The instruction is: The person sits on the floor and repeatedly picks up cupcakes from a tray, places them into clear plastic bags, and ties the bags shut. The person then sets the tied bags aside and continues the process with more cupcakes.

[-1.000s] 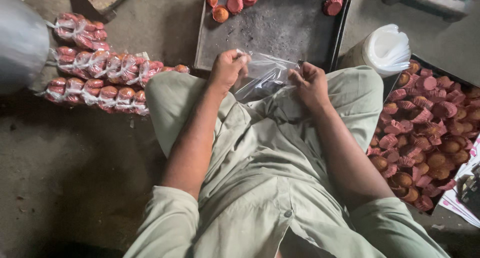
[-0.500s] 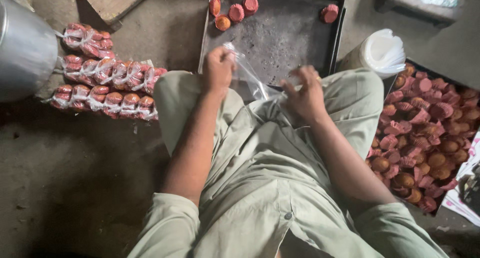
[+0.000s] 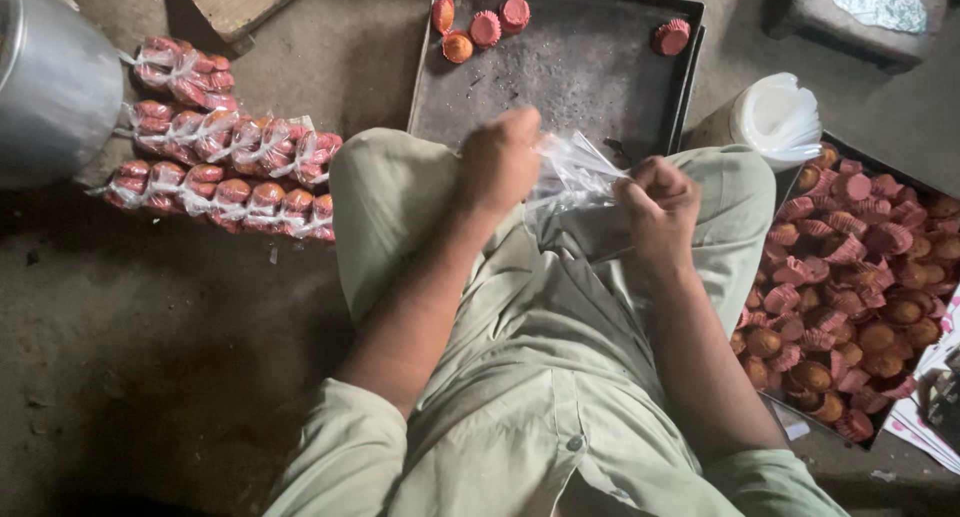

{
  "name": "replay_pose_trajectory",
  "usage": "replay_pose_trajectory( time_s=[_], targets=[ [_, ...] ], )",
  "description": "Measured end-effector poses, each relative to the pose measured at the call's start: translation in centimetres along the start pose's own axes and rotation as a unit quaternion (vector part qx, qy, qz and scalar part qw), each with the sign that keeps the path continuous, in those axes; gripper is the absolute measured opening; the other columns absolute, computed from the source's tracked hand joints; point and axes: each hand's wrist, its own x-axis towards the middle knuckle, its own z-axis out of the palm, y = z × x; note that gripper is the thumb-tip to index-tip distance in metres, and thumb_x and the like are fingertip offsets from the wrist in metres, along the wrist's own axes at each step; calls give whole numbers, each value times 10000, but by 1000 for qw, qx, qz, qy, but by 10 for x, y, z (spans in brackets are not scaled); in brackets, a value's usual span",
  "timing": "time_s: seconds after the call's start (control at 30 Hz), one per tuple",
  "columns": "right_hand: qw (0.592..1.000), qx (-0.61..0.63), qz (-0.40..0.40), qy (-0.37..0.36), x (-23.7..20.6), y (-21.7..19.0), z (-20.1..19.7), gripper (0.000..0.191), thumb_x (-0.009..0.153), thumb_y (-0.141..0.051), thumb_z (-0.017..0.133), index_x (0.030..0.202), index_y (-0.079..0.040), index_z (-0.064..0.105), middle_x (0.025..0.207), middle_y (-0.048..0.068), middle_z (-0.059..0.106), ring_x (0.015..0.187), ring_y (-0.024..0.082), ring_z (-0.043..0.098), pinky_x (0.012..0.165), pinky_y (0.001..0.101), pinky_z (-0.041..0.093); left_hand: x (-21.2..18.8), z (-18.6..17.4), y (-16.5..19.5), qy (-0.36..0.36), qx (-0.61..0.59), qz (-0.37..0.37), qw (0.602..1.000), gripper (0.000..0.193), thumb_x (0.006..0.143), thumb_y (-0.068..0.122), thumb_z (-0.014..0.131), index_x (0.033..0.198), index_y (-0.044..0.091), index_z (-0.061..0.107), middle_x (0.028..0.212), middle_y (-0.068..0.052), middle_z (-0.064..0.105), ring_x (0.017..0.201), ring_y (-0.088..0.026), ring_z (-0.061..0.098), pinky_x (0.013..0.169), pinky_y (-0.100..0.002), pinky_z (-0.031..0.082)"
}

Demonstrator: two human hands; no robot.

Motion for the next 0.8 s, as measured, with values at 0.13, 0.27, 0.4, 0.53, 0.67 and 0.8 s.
replay_pose_trajectory(
  time_s=[0.13, 0.27, 0.4, 0.53, 0.67, 0.8],
  targets=[
    [957, -234, -168, -8, 3, 8, 14, 330, 855, 147, 564, 1148, -2, 532, 1055, 76, 579, 963, 157, 586, 875, 281, 529, -7, -1, 8, 9, -67, 3, 998, 138, 840, -43, 636, 840, 24, 516, 746, -187, 559, 704, -402, 563, 629, -502, 420],
    [957, -282, -61, 5, 24, 39, 18, 419, 783, 114, 691, 1165, 0, 563, 937, 97, 614, 788, 169, 590, 680, 294, 505, -33, 27, 26, -165, -500, -129, 840, 223, 867, -39, 728, 879, 28, 516, 786, -29, 476, 751, -124, 472, 650, -366, 422],
    [970, 70, 220, 74, 44, 52, -14, 296, 861, 69, 677, 1119, -36, 579, 893, 67, 669, 775, 170, 656, 682, 307, 535, -32, 36, -3, -289, -408, -170, 849, 341, 797, -3, 664, 1123, 72, 597, 762, 44, 615, 710, -60, 590, 638, -286, 495],
    [928, 163, 304, -144, 42, 49, -21, 181, 1055, -16, 710, 1131, 123, 623, 911, 185, 667, 793, 238, 589, 687, 345, 480, -3, 53, -34, -161, -337, -282, 883, 302, 870, 26, 578, 1159, 60, 657, 733, -28, 617, 662, -118, 566, 602, -320, 471],
    [817, -489, 3, -304, 66, 64, 16, 310, 848, -128, 756, 1151, -146, 693, 1207, 203, 621, 1081, 371, 652, 884, 431, 541, 0, 67, -31, -116, -433, -77, 890, 255, 930, 1, 560, 1172, 30, 632, 1057, -142, 711, 986, -231, 694, 867, -419, 572],
    [777, -512, 21, -365, 109, 83, 4, 715, 692, -132, 793, 1387, -94, 633, 1489, 303, 480, 1206, 413, 564, 924, 419, 507, 11, 63, -50, -256, -105, -133, 952, 195, 875, 80, 616, 1041, -9, 667, 988, -265, 707, 989, -440, 685, 815, -509, 546]
  ],
)
